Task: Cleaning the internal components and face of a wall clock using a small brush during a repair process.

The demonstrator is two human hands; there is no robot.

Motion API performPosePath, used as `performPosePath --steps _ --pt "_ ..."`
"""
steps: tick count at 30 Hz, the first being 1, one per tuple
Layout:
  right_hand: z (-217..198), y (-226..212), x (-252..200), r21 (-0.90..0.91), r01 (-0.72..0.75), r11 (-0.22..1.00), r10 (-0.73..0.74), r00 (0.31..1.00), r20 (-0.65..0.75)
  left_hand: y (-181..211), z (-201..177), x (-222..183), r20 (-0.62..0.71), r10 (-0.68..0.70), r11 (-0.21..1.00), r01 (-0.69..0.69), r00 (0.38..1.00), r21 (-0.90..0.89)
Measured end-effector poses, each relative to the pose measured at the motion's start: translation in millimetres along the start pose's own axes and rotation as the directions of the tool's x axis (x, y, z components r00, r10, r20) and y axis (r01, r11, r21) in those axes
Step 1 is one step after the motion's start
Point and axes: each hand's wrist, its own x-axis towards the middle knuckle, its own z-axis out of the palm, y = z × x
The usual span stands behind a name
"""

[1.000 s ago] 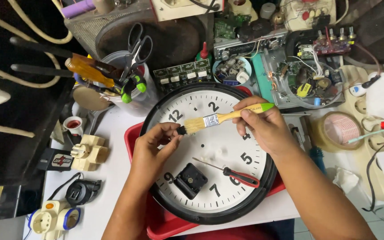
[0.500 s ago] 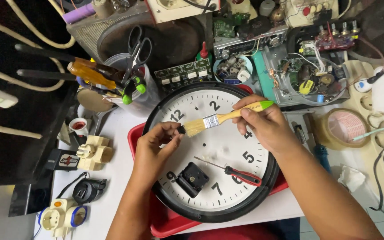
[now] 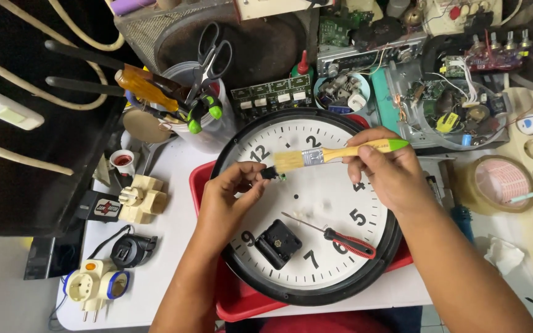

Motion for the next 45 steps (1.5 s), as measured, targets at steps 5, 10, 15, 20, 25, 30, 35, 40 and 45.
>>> performPosePath --steps 5,10,15,20,25,30,35,40,45 --pt "-0.2 2.6 0.2 -0.029 0.010 1.000 -0.009 1.000 0.019 -2.2 1.2 1.2 -0.004 0.005 1.000 -0.005 1.000 -0.001" --pt "2.8 0.4 -0.3 -0.053 0.011 0.999 -0.009 0.999 0.030 -1.8 1.1 1.0 0.000 0.010 1.000 -0.010 1.000 -0.012" --pt "3.5 -0.8 -3.4 -0.081 0.035 0.996 -0.033 0.999 0.027 -6.2 1.0 2.3 0.004 0.012 1.000 -0.012 1.000 -0.016" --pt "14.7 -9.8 -5.1 -0.285 0.094 0.954 -0.092 0.996 0.021 -10.7 1.9 3.2 -0.011 0.026 1.000 -0.026 1.000 0.000" --pt "22.1 -14.1 -5.9 -0.252 0.103 0.962 -0.106 0.994 0.001 -6.3 2.6 2.1 -0.010 0.029 1.000 -0.029 1.000 0.011" --pt "18.0 -12.3 -6.2 -0.286 0.143 0.948 -0.172 0.982 -0.081 -14.8 3.5 3.9 -0.032 0.037 0.999 -0.038 0.999 -0.033" --pt "49.4 -50.1 -26.7 -0.610 0.185 0.770 -0.259 0.965 -0.034 -11.8 -1.7 -1.7 0.036 0.035 0.995 -0.032 0.999 -0.093" --pt "48.4 -48.5 -33.6 -0.573 0.139 0.808 -0.165 0.986 0.007 -10.8 -1.6 -0.1 0.055 0.055 0.992 -0.049 0.997 -0.114" --pt "49.0 -47.2 -31.1 -0.663 0.238 0.710 -0.201 0.970 0.133 -14.5 -1.1 0.0 0.055 0.048 0.996 -0.044 0.997 -0.084"
